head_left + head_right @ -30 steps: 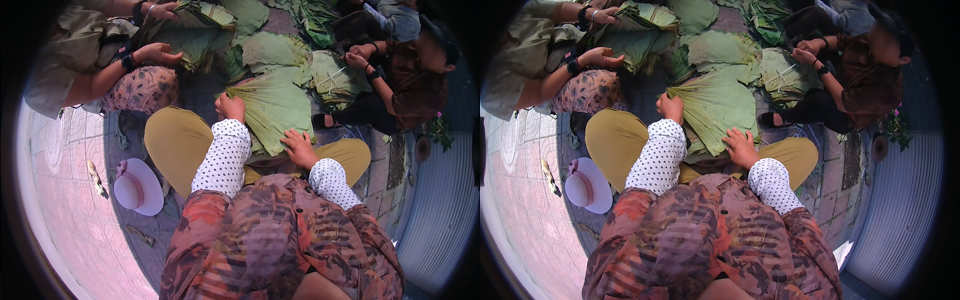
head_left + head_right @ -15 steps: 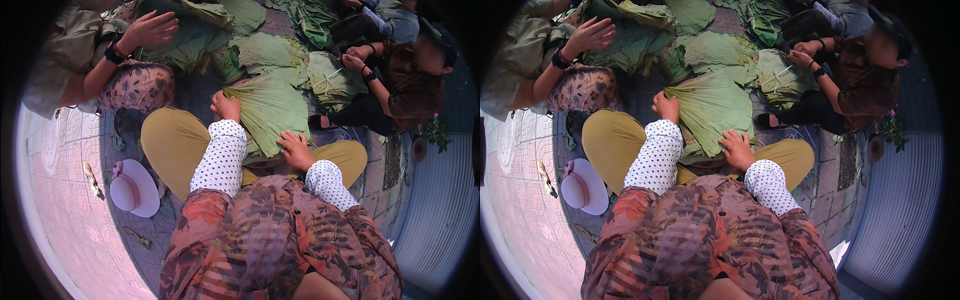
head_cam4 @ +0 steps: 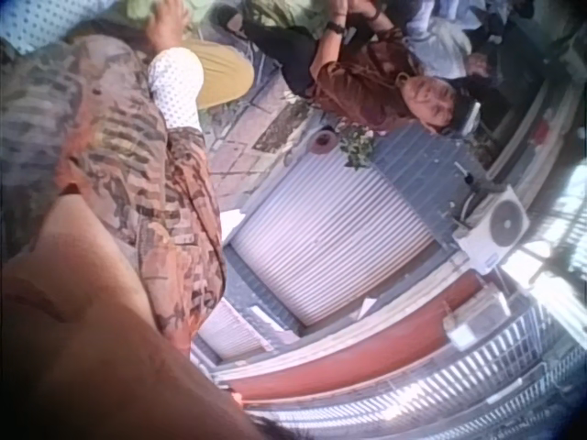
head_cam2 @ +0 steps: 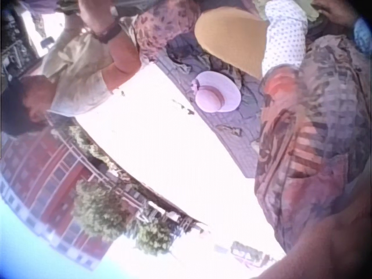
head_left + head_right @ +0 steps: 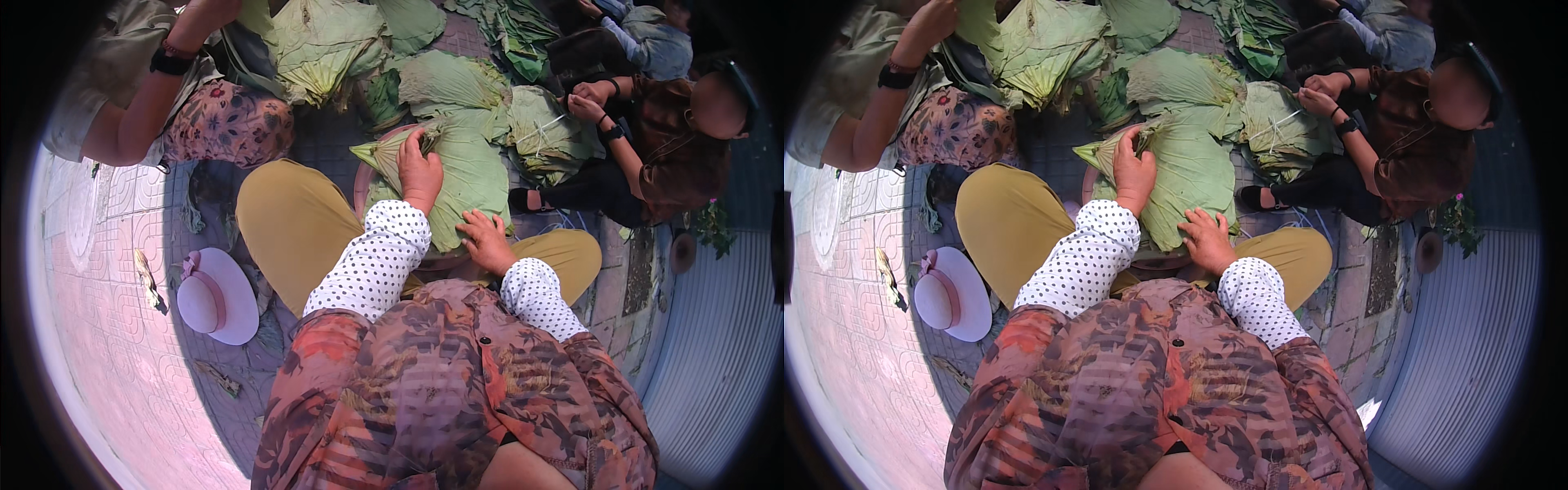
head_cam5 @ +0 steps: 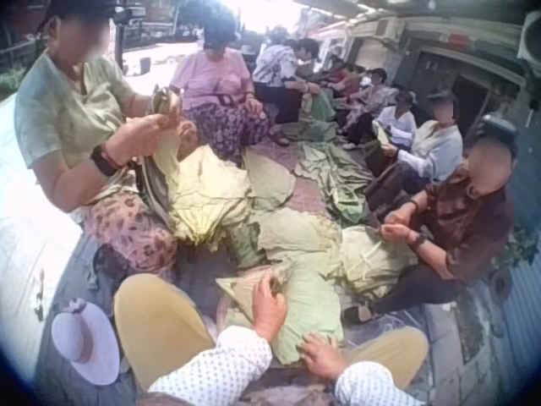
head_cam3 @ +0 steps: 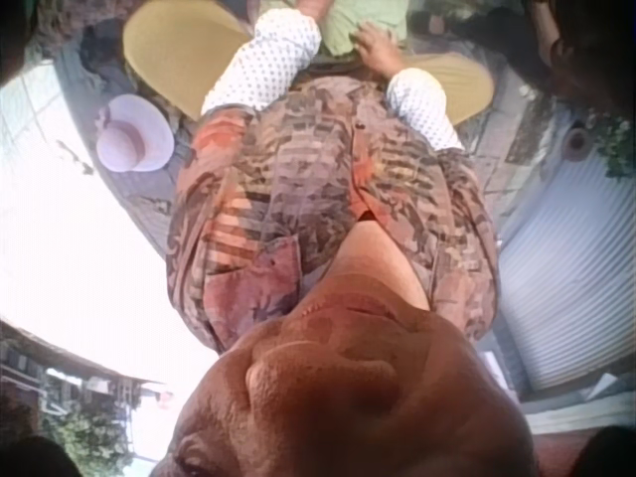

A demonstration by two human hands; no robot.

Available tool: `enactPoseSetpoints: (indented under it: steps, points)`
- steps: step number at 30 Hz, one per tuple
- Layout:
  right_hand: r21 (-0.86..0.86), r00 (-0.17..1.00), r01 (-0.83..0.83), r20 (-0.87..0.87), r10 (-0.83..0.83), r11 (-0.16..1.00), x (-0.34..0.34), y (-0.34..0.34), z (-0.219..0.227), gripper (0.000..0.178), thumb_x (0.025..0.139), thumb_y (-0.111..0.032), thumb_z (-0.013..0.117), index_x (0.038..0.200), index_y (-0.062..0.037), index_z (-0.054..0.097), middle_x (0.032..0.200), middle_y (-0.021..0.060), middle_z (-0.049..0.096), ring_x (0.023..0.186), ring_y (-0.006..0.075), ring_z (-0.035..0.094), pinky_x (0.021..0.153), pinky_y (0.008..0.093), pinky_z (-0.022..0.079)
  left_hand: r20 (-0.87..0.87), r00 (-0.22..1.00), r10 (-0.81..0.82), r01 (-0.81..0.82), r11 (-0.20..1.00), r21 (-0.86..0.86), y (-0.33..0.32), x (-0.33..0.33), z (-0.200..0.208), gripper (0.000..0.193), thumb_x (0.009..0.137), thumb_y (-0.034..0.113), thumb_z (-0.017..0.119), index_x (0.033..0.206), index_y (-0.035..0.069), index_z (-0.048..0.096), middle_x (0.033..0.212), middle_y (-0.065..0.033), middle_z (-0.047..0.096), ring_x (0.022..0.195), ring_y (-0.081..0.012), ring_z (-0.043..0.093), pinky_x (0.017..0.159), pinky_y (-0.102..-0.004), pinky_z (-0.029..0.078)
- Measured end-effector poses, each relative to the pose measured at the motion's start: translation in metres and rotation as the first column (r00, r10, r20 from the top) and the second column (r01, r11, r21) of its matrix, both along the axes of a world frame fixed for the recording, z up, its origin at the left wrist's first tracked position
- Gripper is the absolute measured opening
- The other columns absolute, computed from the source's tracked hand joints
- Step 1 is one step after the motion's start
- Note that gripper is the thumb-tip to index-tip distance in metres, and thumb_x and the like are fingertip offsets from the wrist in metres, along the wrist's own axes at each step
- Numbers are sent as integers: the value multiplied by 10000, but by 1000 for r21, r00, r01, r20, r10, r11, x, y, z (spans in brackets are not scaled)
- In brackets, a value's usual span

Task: The person bundles large green leaves by hand, gathering a stack together and securing them with a white string.

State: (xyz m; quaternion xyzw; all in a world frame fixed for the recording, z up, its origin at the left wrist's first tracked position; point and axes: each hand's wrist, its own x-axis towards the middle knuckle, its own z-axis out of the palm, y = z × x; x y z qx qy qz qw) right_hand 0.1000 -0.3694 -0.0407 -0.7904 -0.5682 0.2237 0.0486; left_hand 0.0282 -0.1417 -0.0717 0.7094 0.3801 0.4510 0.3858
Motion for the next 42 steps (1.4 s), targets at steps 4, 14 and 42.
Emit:
enactPoseSetpoints:
  steps: [4,14,42]
  points:
    - [36,1000,-16,10,15,999,0,0,0,408,872,-172,686,1277,-154,640,1487,96,494,1439,284,363,1166,570,156,156,969,190,-103,891,-441,30,-11,-31,413,890,42,601,1288,29,491,1157,-138,627,1011,-228,620,906,-336,483]
    - [210,986,164,-3,-167,964,0,2,7,478,883,-161,646,1351,-128,555,1478,128,495,1381,289,430,1157,539,199,589,706,394,412,448,-793,33,-5,8,322,913,8,604,1226,-17,529,1124,-127,648,948,-222,631,860,-352,501]
    - [95,995,80,59,-86,992,-17,2,-2,457,850,-167,687,1298,-125,604,1483,131,484,1421,299,379,1163,566,174,-149,972,184,-213,955,-208,8,-33,18,488,802,6,634,1272,120,570,1188,-184,503,1115,-365,501,993,-425,417]
